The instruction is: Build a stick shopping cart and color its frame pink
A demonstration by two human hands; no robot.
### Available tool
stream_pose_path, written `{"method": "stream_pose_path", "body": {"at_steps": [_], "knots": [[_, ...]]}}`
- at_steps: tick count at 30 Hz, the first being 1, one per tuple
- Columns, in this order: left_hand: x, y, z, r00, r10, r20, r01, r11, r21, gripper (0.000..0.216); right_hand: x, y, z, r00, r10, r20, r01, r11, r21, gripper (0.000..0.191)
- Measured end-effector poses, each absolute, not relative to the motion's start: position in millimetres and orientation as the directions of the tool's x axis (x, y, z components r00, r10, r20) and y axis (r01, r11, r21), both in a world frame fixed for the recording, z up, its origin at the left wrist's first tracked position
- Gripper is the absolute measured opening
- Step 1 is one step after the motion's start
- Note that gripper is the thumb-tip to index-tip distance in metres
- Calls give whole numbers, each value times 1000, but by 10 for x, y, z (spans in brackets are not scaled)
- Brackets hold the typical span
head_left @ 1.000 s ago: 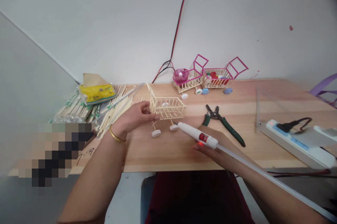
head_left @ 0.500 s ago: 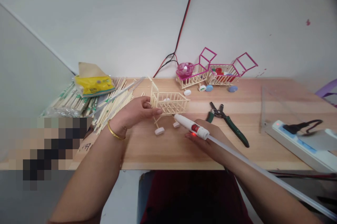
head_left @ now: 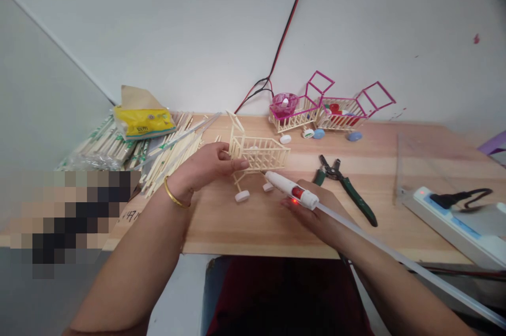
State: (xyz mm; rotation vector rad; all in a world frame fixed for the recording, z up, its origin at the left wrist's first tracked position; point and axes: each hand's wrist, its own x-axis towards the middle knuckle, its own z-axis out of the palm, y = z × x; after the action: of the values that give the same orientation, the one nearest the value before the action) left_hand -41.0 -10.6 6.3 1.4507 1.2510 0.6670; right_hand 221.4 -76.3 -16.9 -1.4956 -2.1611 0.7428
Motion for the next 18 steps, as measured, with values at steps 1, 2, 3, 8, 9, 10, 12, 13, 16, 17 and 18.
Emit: {"method": "stream_pose_path", "body": {"at_steps": [1, 2, 3, 8, 9, 10, 12, 13, 16, 17, 18], "knots": [[-411, -107, 64, 296, 932, -210, 344, 101, 933, 39, 2210, -764, -160, -341, 940, 19, 718, 273, -640, 26], [-411, -109, 66, 296, 932, -207, 349, 96, 932, 38, 2207, -767, -153, -338, 941, 10, 714, 263, -648, 25], [-412, -111, 69, 295, 933, -206, 353, 94, 931, 38, 2205, -769, -149, -335, 942, 7, 713, 258, -652, 25], [-404, -127, 95, 291, 933, -213, 365, 98, 926, 40, 2210, -790, -153, -308, 951, 13, 729, 245, -639, 29], [-402, -128, 98, 292, 932, -215, 365, 99, 926, 40, 2209, -794, -153, -303, 953, 18, 726, 243, -644, 30], [-401, -129, 98, 291, 932, -216, 364, 100, 926, 41, 2205, -798, -150, -301, 953, 26, 719, 245, -650, 31], [-402, -125, 92, 288, 933, -217, 365, 103, 925, 41, 2187, -799, -139, -315, 948, 38, 699, 259, -667, 31], [-404, -122, 85, 289, 933, -216, 364, 102, 926, 41, 2174, -796, -134, -327, 944, 37, 688, 265, -675, 30], [-411, -116, 65, 303, 931, -205, 366, 85, 927, 38, 2131, -777, -130, -364, 931, 36, 668, 288, -686, 29], [-413, -115, 60, 310, 929, -200, 364, 78, 928, 37, 2119, -769, -135, -374, 927, 37, 663, 295, -688, 29], [-414, -116, 59, 316, 928, -198, 363, 75, 929, 36, 2110, -763, -141, -378, 925, 40, 660, 300, -688, 29]]}}
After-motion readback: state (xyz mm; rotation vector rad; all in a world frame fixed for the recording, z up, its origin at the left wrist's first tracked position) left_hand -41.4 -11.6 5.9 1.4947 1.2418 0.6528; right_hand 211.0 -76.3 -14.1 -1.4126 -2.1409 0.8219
